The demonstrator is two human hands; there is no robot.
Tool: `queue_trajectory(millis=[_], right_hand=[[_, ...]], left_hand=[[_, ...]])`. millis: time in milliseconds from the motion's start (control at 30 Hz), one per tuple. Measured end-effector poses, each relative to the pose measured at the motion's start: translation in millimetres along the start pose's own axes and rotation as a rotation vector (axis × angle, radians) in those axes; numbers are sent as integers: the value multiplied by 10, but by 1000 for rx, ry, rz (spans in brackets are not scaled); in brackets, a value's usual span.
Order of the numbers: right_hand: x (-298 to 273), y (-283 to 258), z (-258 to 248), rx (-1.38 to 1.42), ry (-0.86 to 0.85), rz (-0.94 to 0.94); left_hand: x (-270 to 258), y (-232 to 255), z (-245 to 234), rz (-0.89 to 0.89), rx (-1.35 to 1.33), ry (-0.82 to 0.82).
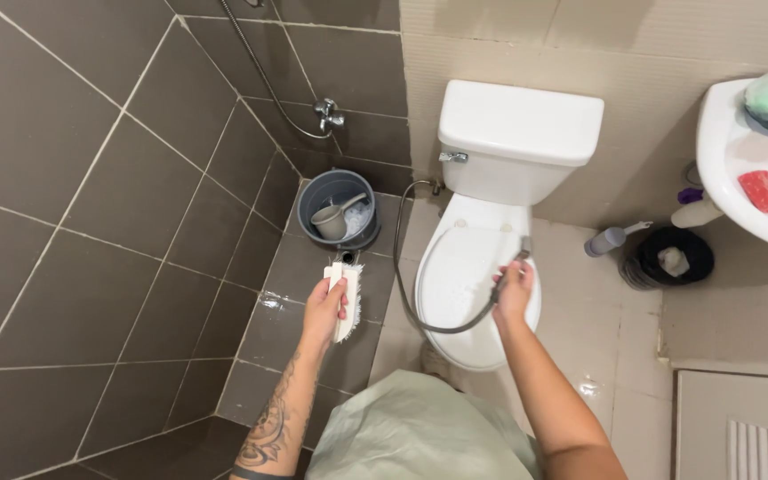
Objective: Cleaning the toilet tank and bathroom walls using a sprayer and sponge.
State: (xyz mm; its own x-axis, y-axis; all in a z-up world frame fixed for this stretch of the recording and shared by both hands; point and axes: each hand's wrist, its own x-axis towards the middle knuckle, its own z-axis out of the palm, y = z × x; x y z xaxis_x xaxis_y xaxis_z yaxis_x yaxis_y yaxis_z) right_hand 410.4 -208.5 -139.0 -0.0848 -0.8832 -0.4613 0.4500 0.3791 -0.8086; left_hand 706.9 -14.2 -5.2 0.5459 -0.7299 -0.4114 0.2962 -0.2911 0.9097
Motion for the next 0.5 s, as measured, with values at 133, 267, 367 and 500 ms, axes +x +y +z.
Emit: queue_trajectory(millis=[133,267,367,500], right_hand=[[143,124,11,-9,100,45],[547,1147,126,-113,-91,-58],[515,1336,533,-219,-159,-27],[699,1204,867,-267,-156,54]], left_hand=[[279,14,0,16,2,2],[596,199,74,24,21,-16],[907,365,173,42,26,-41],[1208,515,241,50,7,-33]])
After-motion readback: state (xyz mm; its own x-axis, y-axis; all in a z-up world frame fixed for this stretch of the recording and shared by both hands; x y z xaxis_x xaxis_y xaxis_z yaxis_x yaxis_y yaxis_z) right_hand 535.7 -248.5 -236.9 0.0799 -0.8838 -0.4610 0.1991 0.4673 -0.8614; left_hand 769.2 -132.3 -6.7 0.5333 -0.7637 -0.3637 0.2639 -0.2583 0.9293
